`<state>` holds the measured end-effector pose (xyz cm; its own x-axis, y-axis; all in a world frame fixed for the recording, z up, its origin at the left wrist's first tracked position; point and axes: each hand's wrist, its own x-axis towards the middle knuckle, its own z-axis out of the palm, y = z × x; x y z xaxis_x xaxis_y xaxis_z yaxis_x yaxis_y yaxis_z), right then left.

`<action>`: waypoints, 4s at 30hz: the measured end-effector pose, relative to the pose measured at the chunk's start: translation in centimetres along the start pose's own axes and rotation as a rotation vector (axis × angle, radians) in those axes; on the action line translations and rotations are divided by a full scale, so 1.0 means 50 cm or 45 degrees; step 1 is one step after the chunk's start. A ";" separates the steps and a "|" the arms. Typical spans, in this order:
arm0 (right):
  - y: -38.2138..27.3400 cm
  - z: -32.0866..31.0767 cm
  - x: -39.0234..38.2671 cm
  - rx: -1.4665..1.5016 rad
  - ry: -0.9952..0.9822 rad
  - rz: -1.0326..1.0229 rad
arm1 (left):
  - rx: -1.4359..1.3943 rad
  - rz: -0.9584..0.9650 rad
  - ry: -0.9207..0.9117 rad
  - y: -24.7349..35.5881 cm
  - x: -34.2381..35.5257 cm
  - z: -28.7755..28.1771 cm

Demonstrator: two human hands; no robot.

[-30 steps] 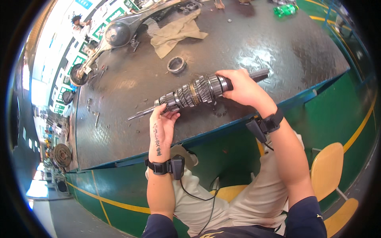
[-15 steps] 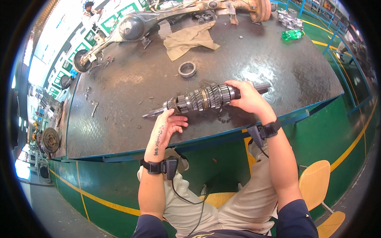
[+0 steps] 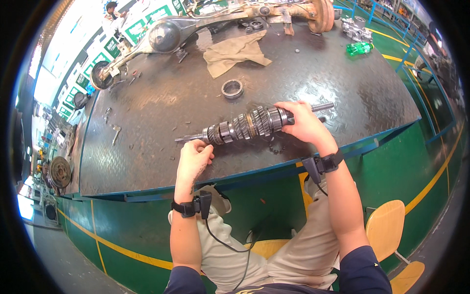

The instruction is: The person handles a gearbox main shaft, rotating it to inspect and align gears, and picks up separate gear components and bearings from the workbench to place them near the shaft.

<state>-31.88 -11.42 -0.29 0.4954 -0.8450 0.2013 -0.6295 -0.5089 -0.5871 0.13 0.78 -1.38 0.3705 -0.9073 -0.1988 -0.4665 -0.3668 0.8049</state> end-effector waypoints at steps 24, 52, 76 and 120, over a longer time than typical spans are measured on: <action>-0.009 -0.002 -0.007 -0.006 0.019 -0.008 | 0.436 0.739 0.039 -0.030 0.079 -0.041; -0.011 0.021 -0.006 -0.260 0.045 -0.165 | 0.542 0.793 0.173 0.001 0.024 -0.013; 0.028 -0.048 -0.009 -0.300 -0.035 0.082 | 0.307 0.746 0.194 -0.006 0.025 -0.005; 0.026 0.001 -0.006 -0.257 0.053 -0.173 | 0.409 0.732 0.245 -0.006 0.009 -0.010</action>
<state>-32.77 -11.82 -1.15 0.5609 -0.7707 0.3024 -0.6678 -0.6370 -0.3850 0.81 0.57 -1.43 0.1147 -0.9345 0.3370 -0.8357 0.0926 0.5413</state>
